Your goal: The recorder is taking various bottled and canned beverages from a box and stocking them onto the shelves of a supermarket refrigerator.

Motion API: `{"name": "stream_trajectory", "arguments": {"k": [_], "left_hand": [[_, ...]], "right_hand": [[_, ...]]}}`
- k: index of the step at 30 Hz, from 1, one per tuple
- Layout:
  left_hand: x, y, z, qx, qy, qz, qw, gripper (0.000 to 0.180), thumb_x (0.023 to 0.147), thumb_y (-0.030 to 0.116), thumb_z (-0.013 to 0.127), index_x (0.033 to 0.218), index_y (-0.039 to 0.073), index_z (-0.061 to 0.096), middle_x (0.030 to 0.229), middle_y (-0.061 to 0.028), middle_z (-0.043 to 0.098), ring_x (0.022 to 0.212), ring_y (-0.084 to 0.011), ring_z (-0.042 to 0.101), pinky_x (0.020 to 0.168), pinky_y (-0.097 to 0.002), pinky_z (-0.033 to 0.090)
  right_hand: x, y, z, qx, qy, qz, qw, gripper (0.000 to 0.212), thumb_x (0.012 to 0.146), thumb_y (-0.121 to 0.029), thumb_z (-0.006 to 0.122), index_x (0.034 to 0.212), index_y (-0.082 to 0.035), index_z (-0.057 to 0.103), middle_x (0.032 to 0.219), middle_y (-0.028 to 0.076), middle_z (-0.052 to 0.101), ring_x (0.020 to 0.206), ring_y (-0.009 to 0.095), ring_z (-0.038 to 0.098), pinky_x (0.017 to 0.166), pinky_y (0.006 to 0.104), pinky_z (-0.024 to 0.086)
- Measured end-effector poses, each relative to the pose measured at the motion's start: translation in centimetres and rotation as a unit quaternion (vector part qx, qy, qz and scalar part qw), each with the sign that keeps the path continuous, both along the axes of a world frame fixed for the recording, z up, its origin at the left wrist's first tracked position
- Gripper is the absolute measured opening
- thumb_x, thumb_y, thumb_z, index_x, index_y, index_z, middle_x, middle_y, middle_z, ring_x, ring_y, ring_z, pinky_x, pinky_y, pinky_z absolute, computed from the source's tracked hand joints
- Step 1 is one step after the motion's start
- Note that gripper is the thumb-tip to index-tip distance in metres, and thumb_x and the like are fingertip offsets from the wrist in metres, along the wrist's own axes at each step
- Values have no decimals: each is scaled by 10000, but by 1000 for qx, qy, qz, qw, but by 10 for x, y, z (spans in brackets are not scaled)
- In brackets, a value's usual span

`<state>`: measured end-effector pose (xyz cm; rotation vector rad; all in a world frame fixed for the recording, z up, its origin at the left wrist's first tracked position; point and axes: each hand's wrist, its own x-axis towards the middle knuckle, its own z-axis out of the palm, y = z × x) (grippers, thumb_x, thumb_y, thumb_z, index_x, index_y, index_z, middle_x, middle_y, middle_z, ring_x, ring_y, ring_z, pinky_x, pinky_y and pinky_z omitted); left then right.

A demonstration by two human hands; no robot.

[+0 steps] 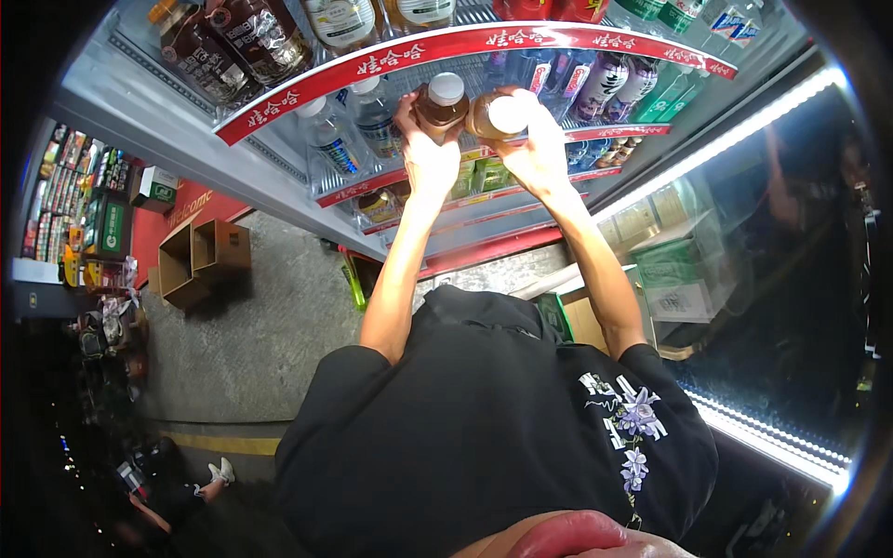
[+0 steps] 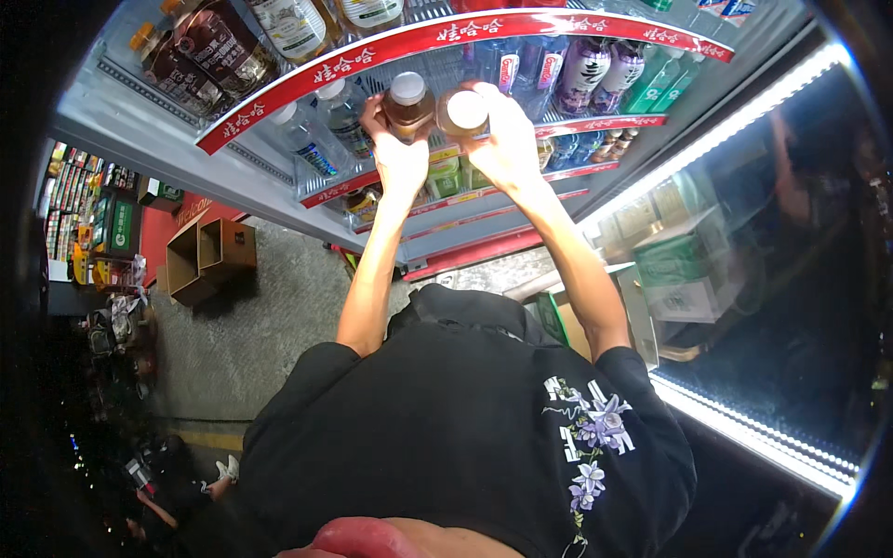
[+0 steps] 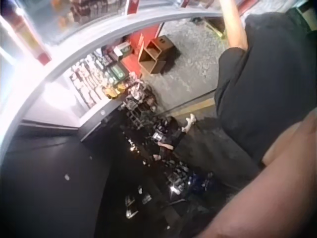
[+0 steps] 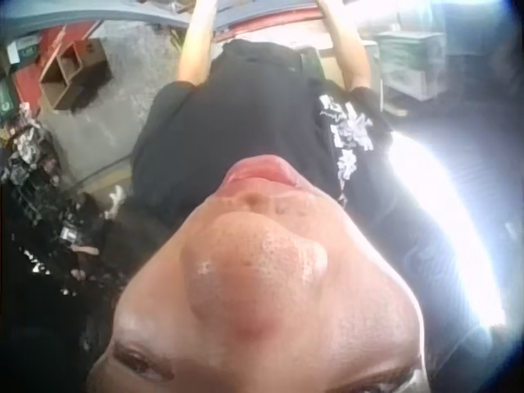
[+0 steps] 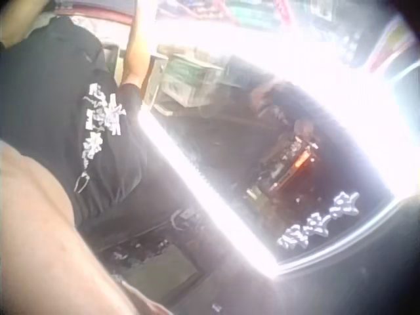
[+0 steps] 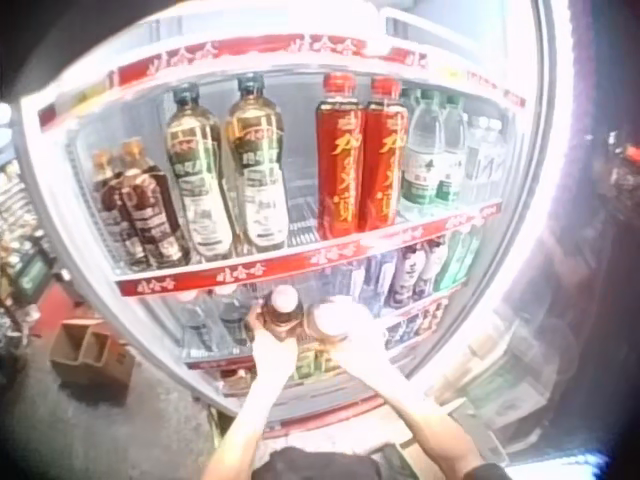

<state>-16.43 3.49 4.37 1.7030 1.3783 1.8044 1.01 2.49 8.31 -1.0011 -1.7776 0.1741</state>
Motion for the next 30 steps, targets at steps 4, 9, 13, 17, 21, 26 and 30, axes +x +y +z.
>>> {"name": "stream_trajectory", "arguments": {"k": [4,9,13,17,21,26,30], "left_hand": [[-4,-1,4,1,52,5,999,850,867,81,759,1539,61,238,1464,-288,450,1379,-464,470,1138,-490,397],[-6,-5,15,-40,105,63,992,806,927,134,683,1573,59,205,1444,-342,466,1233,-518,576,1006,-536,510],[-3,-14,33,-108,199,91,970,755,925,41,587,1578,-3,212,1114,-357,661,982,-480,701,836,-502,594],[-10,-27,42,-167,327,141,919,772,870,51,559,1575,-18,250,860,-308,702,778,-437,732,704,-508,604],[-20,-33,48,-97,370,224,896,668,925,124,567,1556,41,364,772,-246,708,683,-414,719,655,-489,592],[-15,-35,49,-71,355,194,912,636,976,271,593,1554,98,391,774,-247,712,704,-417,722,664,-496,584],[-22,-30,31,-83,334,190,919,606,973,271,595,1530,98,428,792,-254,714,724,-417,723,670,-495,576]], "right_hand": [[-3,16,5,-2,-42,9,999,797,745,-190,803,1442,-55,441,1213,239,634,1068,438,649,848,498,564],[-4,18,38,-65,-195,-45,978,815,725,-242,840,1415,-20,466,1158,234,667,927,417,701,782,458,583],[-4,27,44,-33,-208,-63,975,770,703,-332,877,1332,-34,548,982,227,711,864,392,725,729,443,582],[-1,31,43,37,-204,-57,977,778,720,-321,873,1380,-94,531,1237,154,663,932,353,726,763,411,589],[-5,25,52,-4,-217,-29,976,727,828,-204,782,1478,-212,455,1252,177,663,845,337,727,708,417,593],[10,38,16,-17,-297,-33,954,762,810,-142,707,1507,-29,422,1076,264,682,873,369,708,735,445,576],[6,-14,26,33,-193,-71,978,615,900,-136,673,1478,-206,477,1398,157,584,782,309,719,680,398,605]]}}
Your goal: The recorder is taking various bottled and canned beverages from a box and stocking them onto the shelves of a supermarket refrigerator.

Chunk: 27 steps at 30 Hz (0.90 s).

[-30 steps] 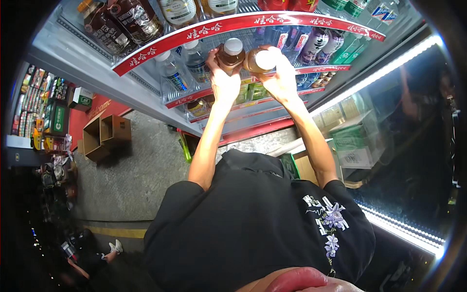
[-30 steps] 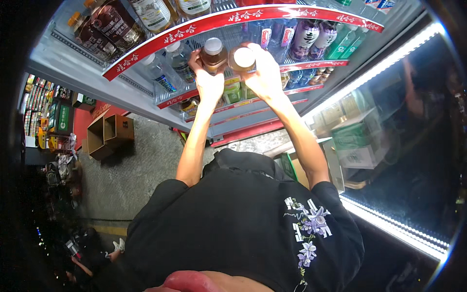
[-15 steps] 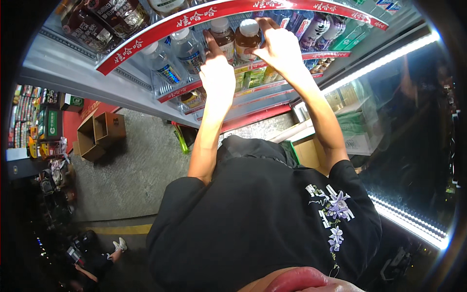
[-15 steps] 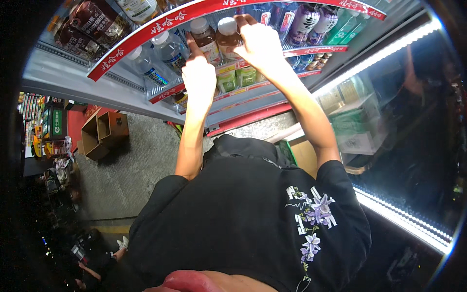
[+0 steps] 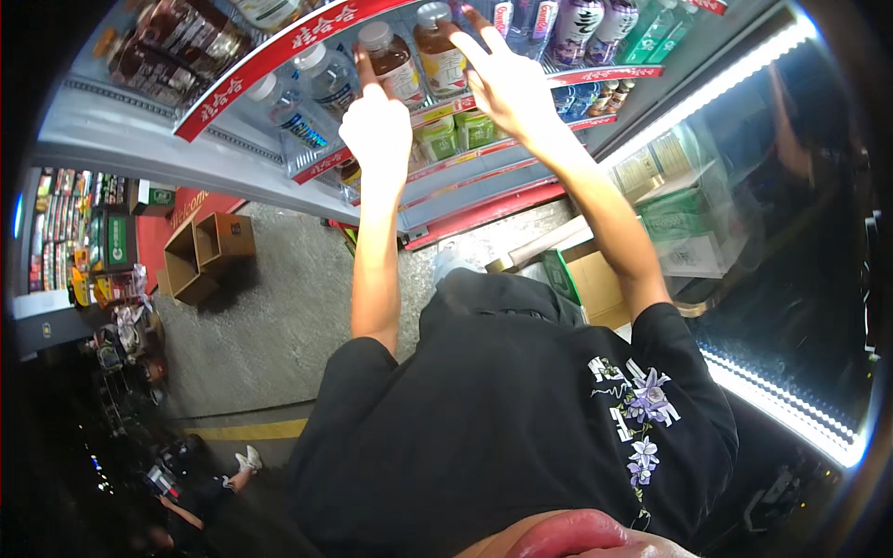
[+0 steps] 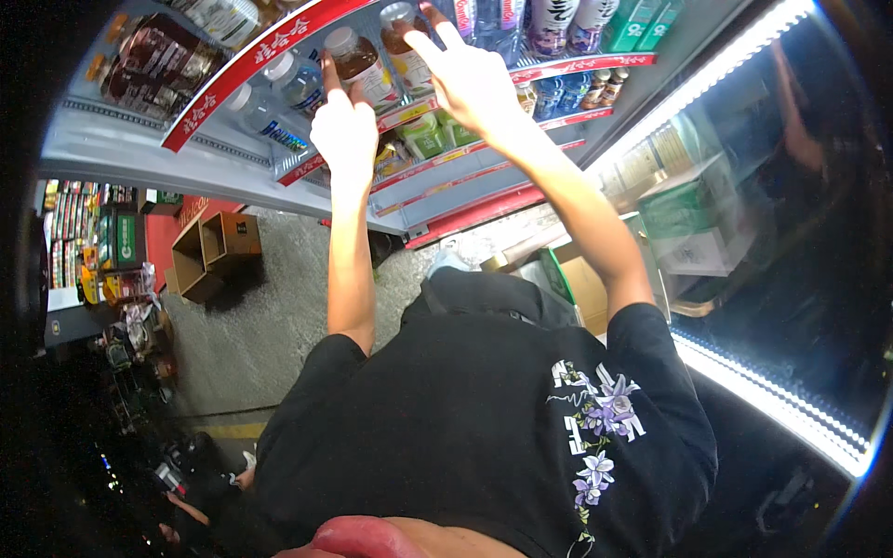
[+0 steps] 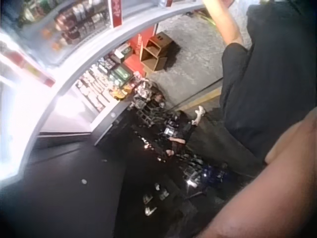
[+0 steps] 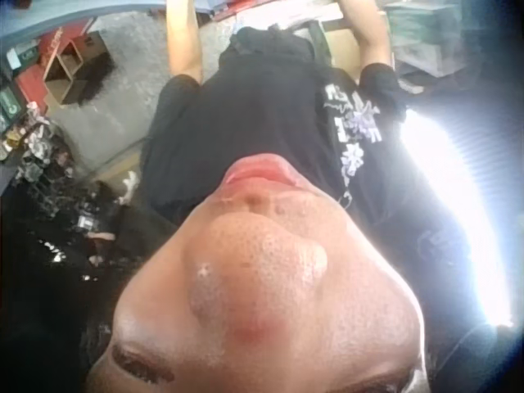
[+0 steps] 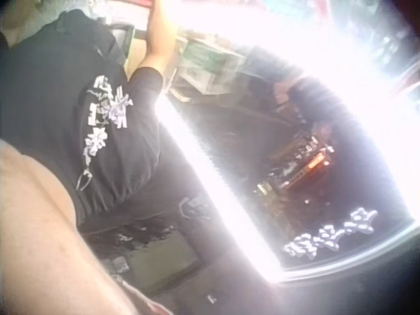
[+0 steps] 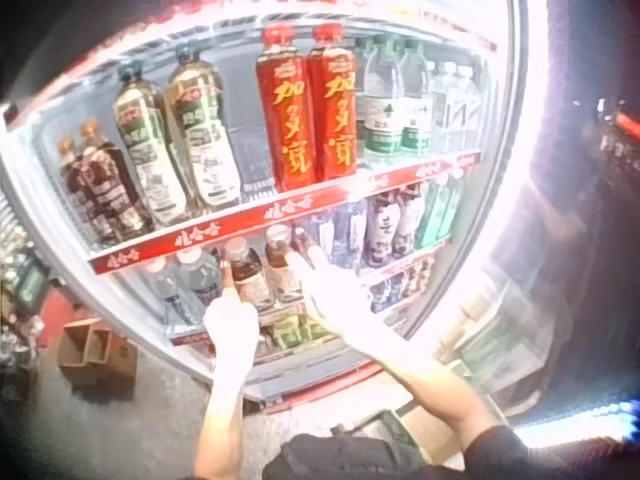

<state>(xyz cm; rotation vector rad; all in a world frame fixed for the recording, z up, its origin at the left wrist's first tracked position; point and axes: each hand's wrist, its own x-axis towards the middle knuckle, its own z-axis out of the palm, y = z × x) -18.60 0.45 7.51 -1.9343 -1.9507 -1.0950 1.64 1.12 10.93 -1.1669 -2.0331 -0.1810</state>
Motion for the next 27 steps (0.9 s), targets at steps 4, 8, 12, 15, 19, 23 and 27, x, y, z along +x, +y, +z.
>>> {"name": "stream_trajectory", "arguments": {"k": [4,8,12,15,19,23,27], "left_hand": [[16,-18,2,-54,-67,17,996,518,978,197,582,1473,73,497,821,-229,719,784,-393,727,737,-468,576],[5,-53,-85,48,-132,-153,978,279,994,104,568,1256,56,653,1060,-250,712,971,-360,731,868,-409,564],[-68,-162,-297,-324,-136,-155,923,449,976,261,583,1403,130,540,1216,-268,673,1069,-448,667,942,-530,517],[-170,-336,-476,-696,75,-111,705,637,919,322,634,1478,48,502,1418,-263,574,1303,-428,562,1093,-507,446],[-186,-440,-458,-341,9,-140,929,493,884,294,669,1300,28,668,1289,-248,665,1218,-384,631,1045,-486,475],[-207,-466,-464,-462,-111,-64,878,437,880,288,672,1230,28,705,1222,-235,698,1156,-374,661,993,-482,504],[-233,-454,-468,-579,-223,9,784,387,877,283,674,1160,28,742,1156,-221,730,1095,-364,691,941,-478,533]], "right_hand": [[44,-58,-72,50,153,51,986,428,897,-69,675,1322,-105,630,1312,164,641,1006,312,716,794,351,598],[106,-186,-218,-233,161,-78,956,258,891,-59,678,1145,-21,652,1090,209,678,934,369,673,792,435,551],[178,-337,-292,-419,119,-182,881,135,849,-142,694,928,-33,701,851,232,692,813,456,663,735,516,532],[221,-411,-347,-597,21,-212,774,281,767,-301,767,904,-57,738,878,226,719,871,429,694,799,527,545],[250,-476,-369,-694,78,-239,674,301,751,-329,804,880,-59,767,816,192,737,828,381,730,769,464,573],[223,-449,-392,-620,-5,-242,746,318,741,-328,817,865,-40,764,768,184,738,786,355,746,727,439,585],[175,-364,-423,-620,-25,-149,770,335,781,-350,752,871,-27,759,869,248,730,827,394,728,763,463,580]]}}
